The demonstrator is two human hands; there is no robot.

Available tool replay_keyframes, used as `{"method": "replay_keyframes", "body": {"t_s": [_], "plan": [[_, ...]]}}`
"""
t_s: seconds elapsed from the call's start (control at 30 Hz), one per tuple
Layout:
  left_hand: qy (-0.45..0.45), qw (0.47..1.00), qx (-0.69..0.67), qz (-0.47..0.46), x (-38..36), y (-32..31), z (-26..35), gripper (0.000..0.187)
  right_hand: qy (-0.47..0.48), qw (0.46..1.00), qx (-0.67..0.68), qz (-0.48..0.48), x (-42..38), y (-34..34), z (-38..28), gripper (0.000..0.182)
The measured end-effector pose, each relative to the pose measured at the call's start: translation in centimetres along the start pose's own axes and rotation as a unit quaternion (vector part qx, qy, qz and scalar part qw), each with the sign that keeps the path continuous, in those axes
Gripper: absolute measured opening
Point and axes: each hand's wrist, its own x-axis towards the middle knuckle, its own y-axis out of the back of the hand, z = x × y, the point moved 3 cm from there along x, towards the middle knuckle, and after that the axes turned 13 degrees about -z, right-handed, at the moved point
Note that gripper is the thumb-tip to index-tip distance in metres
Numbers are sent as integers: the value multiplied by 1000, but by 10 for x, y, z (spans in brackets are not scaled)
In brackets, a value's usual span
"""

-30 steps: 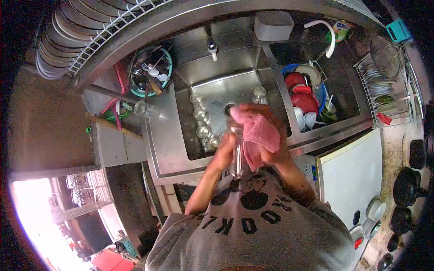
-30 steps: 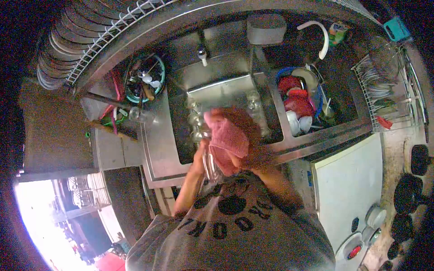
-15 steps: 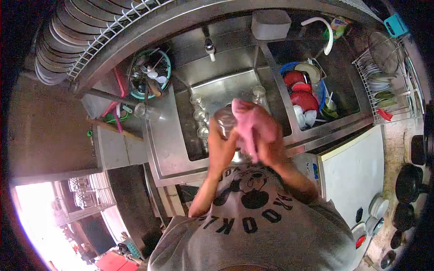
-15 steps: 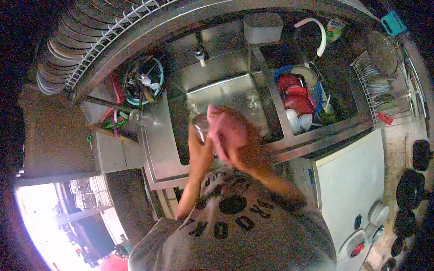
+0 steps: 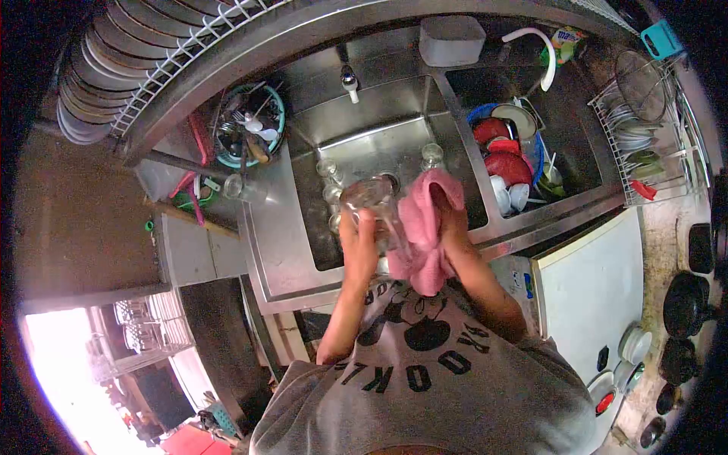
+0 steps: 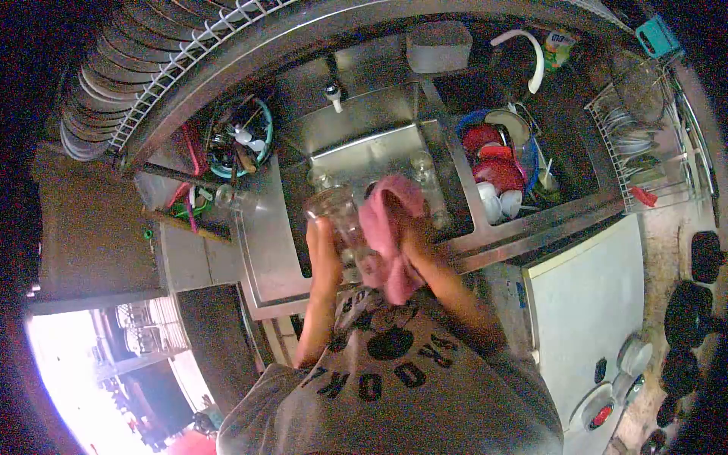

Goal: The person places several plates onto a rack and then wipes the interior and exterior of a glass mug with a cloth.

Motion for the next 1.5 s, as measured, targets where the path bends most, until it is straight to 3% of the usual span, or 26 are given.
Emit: {"method": "replay_keyframes", "body": {"t_s": [0.07, 0.2, 0.23, 0.3, 0.33, 0.37, 0.43, 0.47, 0.5, 0.53, 0.57, 0.6, 0.7, 0.8, 0.9, 0.93, 1.03, 1.07, 1.13, 1.17, 1.23, 1.27, 1.3, 1.37, 1.4, 1.5], "plan": [[101, 966, -238, -24, 1, -9, -1, 66, -96, 970, 212, -64, 4, 1, 12, 28], [203, 928, -302, -76, -3, -7, 1, 74, -79, 945, 317, -18, -18, 11, -6, 33], [205, 927, -303, -77, -4, -8, 0, 74, 9, 961, 272, -54, -15, 15, -16, 35], [248, 881, -341, -216, -10, -20, 0, 77, 184, 960, 175, -121, -10, 23, -41, 39], [249, 880, -339, -219, -12, -22, 0, 77, 218, 956, 135, -142, -6, 25, -73, 41], [247, 827, -452, -226, -15, -28, 0, 77, 220, 956, 135, -140, -1, 26, -73, 41], [231, 682, -657, -225, -20, -33, 1, 76, 259, 899, 256, -243, 3, 21, -77, 44], [217, 753, -513, -350, -18, -25, -3, 74, 118, 938, 225, -236, -5, 19, -49, 40], [215, 754, -513, -350, -20, -24, -9, 74, 119, 938, 224, -237, -4, 20, -32, 40], [228, 734, -568, -293, -20, -26, -6, 77, 256, 950, 58, -167, -2, 24, -48, 33], [239, 710, -619, -235, -20, -27, -5, 79, 382, 913, -111, -89, -4, 24, -60, 26], [235, 710, -621, -234, -20, -25, -7, 79, 302, 949, -36, -83, 0, 19, -46, 20], [285, 668, -608, -322, -24, -22, -15, 84, 234, 970, -39, -50, 6, 10, -49, 22], [276, 745, -549, -258, -26, 1, -42, 89, 261, 959, -107, -20, 9, 15, -49, 22], [230, 711, -612, -259, -26, -4, -21, 95, 277, 936, -218, 12, 3, 37, -22, 24], [170, 683, -622, -343, -23, -12, -9, 102, 224, 960, -167, 36, -2, 53, -13, 27], [145, 684, -613, -368, -12, -12, 1, 105, -4, 984, -96, 153, -23, 90, -6, 37], [169, 665, -636, -353, -10, -11, 3, 105, -5, 983, -98, 153, -27, 101, -10, 37], [187, 669, -645, -319, -12, -8, -2, 104, -168, 928, -275, 185, -36, 124, -6, 46], [204, 672, -653, -284, -12, -6, -7, 103, -169, 928, -275, 187, -39, 132, 7, 46], [181, 670, -651, -308, -14, -6, -13, 102, -247, 859, -417, 168, -45, 144, 70, 52], [189, 680, -646, -292, -16, -4, -16, 101, -197, 876, -423, 120, -50, 153, 125, 67], [197, 689, -641, -275, -19, -2, -18, 101, -196, 877, -423, 119, -57, 150, 174, 67], [190, 700, -627, -285, -22, -2, -19, 101, -269, 777, -565, 64, -67, 141, 237, 89], [182, 712, -611, -295, -21, -1, -18, 102, -278, 821, -498, 31, -69, 138, 229, 107], [150, 718, -607, -305, -26, 4, -17, 100, -338, 811, -477, -25, -71, 136, 181, 114]]}}
